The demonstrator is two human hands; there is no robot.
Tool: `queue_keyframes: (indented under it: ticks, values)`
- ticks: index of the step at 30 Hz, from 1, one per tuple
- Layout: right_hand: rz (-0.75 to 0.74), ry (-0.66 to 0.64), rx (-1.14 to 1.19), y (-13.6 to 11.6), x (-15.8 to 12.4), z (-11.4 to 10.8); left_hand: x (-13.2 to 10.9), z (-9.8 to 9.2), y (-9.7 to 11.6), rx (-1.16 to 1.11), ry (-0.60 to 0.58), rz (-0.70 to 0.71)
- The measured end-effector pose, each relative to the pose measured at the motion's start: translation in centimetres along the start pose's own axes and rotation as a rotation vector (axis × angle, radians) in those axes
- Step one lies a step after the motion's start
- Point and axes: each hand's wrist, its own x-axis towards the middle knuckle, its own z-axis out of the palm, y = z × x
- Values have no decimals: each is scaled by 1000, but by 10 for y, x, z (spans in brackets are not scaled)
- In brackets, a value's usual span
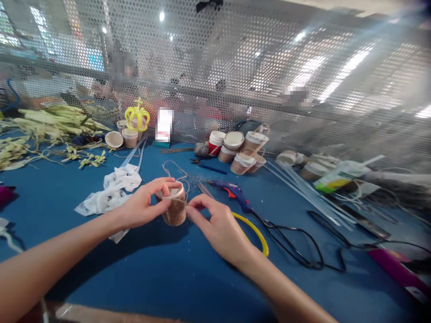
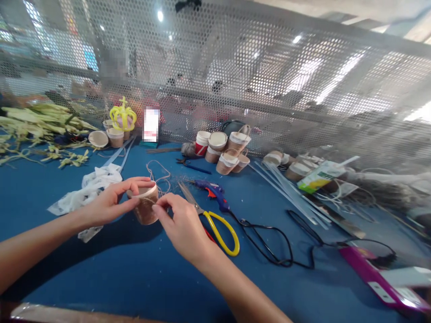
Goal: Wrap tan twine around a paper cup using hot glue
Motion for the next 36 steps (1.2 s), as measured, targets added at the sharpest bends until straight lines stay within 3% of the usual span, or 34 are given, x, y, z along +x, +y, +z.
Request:
queue_keyframes:
  ticks: [10,16,36]
  values:
    - [126,-71,343,2,-5,-9,-3,2,7,-19,-128,36]
    - [162,-37,248,7,-5,-10,-4,1,8,-41,-162,51]
    - [159,-100,262,5,-8,-12,-4,-5,12,-450,-290,-118]
